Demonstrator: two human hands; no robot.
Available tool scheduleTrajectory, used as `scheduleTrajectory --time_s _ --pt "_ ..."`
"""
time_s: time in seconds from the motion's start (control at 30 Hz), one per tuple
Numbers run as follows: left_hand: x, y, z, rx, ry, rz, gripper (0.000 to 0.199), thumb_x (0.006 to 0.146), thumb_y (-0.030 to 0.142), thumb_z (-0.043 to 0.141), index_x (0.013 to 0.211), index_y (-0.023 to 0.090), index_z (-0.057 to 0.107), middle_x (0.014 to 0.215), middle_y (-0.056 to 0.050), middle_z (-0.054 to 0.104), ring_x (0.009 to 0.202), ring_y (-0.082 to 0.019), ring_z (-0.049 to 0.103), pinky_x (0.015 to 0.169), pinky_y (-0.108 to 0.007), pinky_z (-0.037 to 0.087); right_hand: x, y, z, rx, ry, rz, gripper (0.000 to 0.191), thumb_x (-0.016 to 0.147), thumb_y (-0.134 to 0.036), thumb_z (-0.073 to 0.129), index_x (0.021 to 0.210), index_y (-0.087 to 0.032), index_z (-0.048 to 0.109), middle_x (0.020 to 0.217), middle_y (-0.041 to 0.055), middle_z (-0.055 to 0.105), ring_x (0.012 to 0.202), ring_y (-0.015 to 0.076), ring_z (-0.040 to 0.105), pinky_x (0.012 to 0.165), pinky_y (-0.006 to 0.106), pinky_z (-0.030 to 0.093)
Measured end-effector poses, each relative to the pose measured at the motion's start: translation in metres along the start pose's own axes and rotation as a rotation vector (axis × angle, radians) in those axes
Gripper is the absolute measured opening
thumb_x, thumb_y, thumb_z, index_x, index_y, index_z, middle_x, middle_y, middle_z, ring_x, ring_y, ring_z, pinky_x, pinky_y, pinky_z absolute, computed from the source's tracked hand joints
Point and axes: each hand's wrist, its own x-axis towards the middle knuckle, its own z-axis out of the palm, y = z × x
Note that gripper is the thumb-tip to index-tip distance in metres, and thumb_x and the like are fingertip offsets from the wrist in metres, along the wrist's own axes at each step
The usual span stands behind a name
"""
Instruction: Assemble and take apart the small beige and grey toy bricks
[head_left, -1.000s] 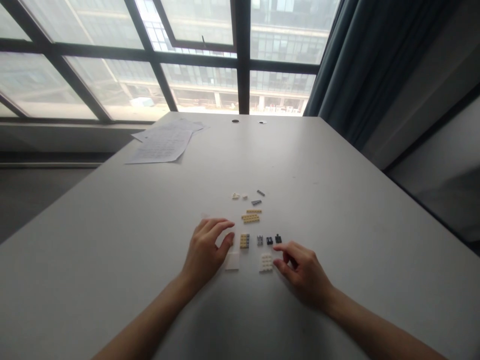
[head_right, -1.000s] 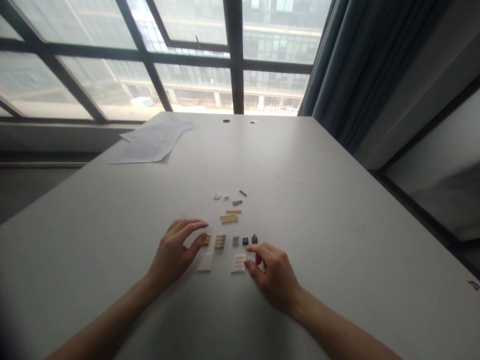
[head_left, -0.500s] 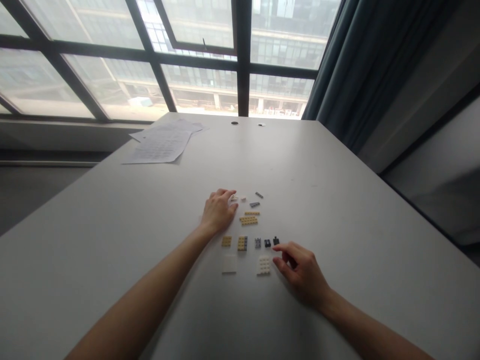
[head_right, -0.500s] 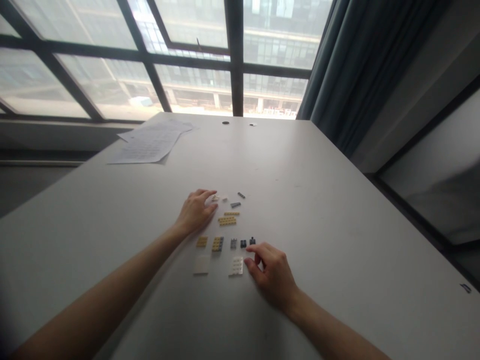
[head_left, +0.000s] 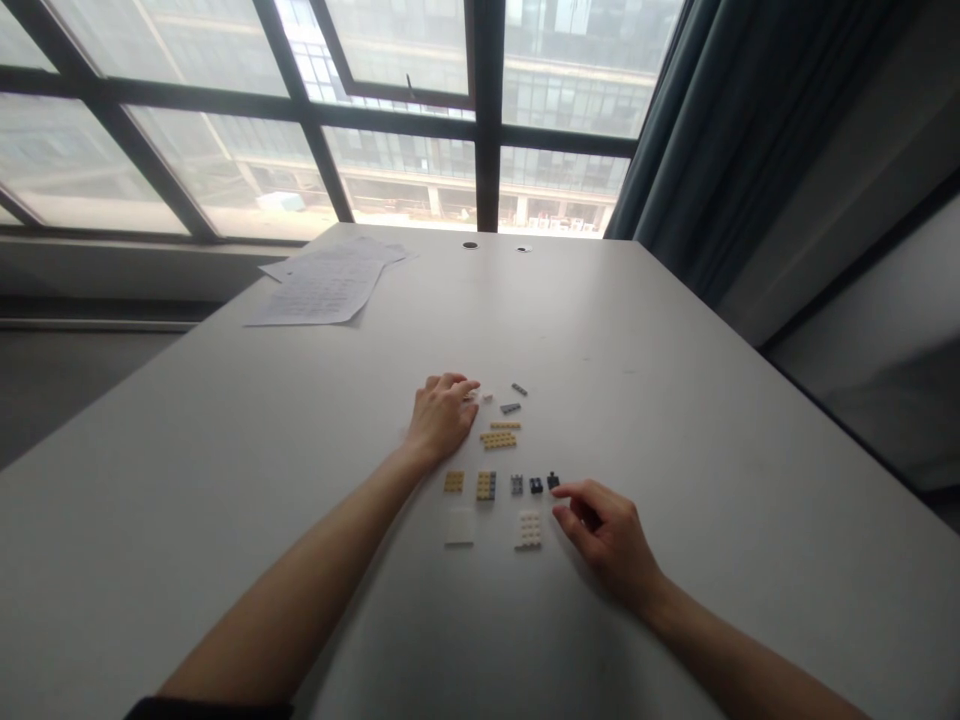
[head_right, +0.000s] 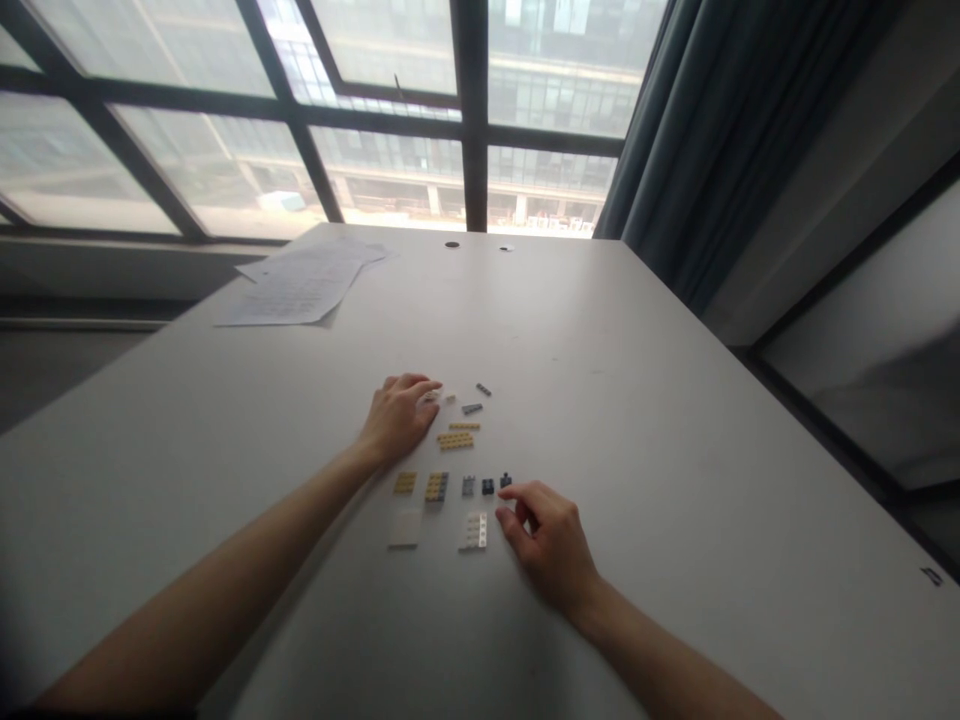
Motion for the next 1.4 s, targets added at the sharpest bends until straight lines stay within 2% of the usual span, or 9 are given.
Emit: scheduleTrajectory --time_s 0.2,0.33,0.5,0.63,0.77,0.87,0.97,1.17,1.4 --pt "0.004 0.015 -0.001 -0.017 0.006 0.095 0.026 0.084 0.03 0.056 0.107 0.026 0.067 0.12 -0.005 0.06 0.115 -0.026 0.046 0.096 -0.043 0.037 -0.001 -0.001 -0.001 0.011 0.023 0.01 0.015 0.084 -0.027 0.057 0.089 -0.018 0.067 0.063 -0.0013 0.057 0.054 0.0113 0.048 0.055 0.023 0.039" --pt "0.009 0.029 0.002 -0.023 -0.028 0.155 0.018 0.081 0.033 0.062 0.096 0.027 0.072 0.119 -0.005 0.061 0.117 -0.028 0.044 0.098 -0.045 0.035 0.0 -0.001 -0.001 0.012 0.026 0.014 0.015 0.084 -0.027 0.056 0.09 -0.018 0.067 0.063 -0.0011 0.058 0.054 0.0114 0.048 0.055 0.023 0.04" --pt "0.014 0.037 0.006 -0.034 -0.06 0.169 0.009 0.079 0.029 0.066 0.079 0.025 0.074 0.114 -0.006 0.064 0.115 -0.029 0.046 0.097 -0.048 0.034 0.0 -0.002 -0.001 0.02 0.025 0.027 0.016 0.083 -0.027 0.056 0.089 -0.017 0.067 0.064 -0.0004 0.058 0.054 0.0119 0.049 0.055 0.023 0.04" --pt "0.012 0.043 0.0 -0.055 -0.067 0.179 0.008 0.081 0.026 0.065 0.081 0.023 0.073 0.111 -0.005 0.065 0.112 -0.027 0.048 0.097 -0.045 0.034 0.0 -0.001 -0.001 0.036 0.028 0.037 0.015 0.083 -0.027 0.057 0.09 -0.017 0.067 0.064 -0.0008 0.057 0.054 0.0118 0.048 0.055 0.024 0.04" --pt "-0.008 0.056 -0.019 -0.173 -0.029 0.209 0.011 0.085 0.026 0.061 0.092 0.023 0.068 0.102 -0.004 0.069 0.104 -0.022 0.053 0.094 -0.04 0.037 0.002 -0.001 -0.002 0.064 0.057 0.051 0.015 0.084 -0.026 0.057 0.092 -0.018 0.066 0.064 -0.0015 0.056 0.055 0.0116 0.047 0.055 0.024 0.04" --pt "-0.035 0.069 -0.035 -0.374 -0.016 0.238 0.009 0.083 0.023 0.062 0.09 0.02 0.067 0.088 -0.004 0.069 0.093 -0.02 0.057 0.088 -0.036 0.043 0.004 -0.005 -0.003 0.145 0.081 0.076 0.017 0.083 -0.028 0.059 0.096 -0.018 0.065 0.068 -0.0008 0.058 0.057 0.0118 0.049 0.055 0.023 0.042" --pt "-0.064 0.077 -0.046 -0.533 -0.051 0.237 0.008 0.084 0.022 0.06 0.09 0.02 0.066 0.086 -0.004 0.068 0.087 -0.018 0.06 0.081 -0.031 0.047 0.004 -0.011 -0.002 0.27 0.068 0.09 0.021 0.084 -0.031 0.06 0.1 -0.018 0.063 0.074 0.0009 0.063 0.063 0.0131 0.056 0.06 0.024 0.047" --pt "-0.098 0.079 -0.042 -0.668 -0.167 0.188 0.01 0.085 0.023 0.059 0.09 0.022 0.067 0.084 -0.004 0.068 0.079 -0.016 0.062 0.073 -0.028 0.049 -0.002 -0.021 0.002 0.348 0.011 0.099 0.015 0.083 -0.031 0.061 0.089 -0.018 0.067 0.08 0.0051 0.069 0.07 0.0164 0.063 0.066 0.028 0.052" --pt "-0.102 0.077 -0.037 -0.806 -0.133 0.068 0.016 0.081 0.022 0.064 0.097 0.022 0.067 0.081 -0.001 0.07 0.073 -0.014 0.063 0.069 -0.025 0.049 -0.006 -0.021 0.007 0.372 -0.022 0.09 0.016 0.08 -0.025 0.064 0.095 -0.019 0.065 0.077 0.0029 0.068 0.068 0.015 0.063 0.066 0.027 0.052"
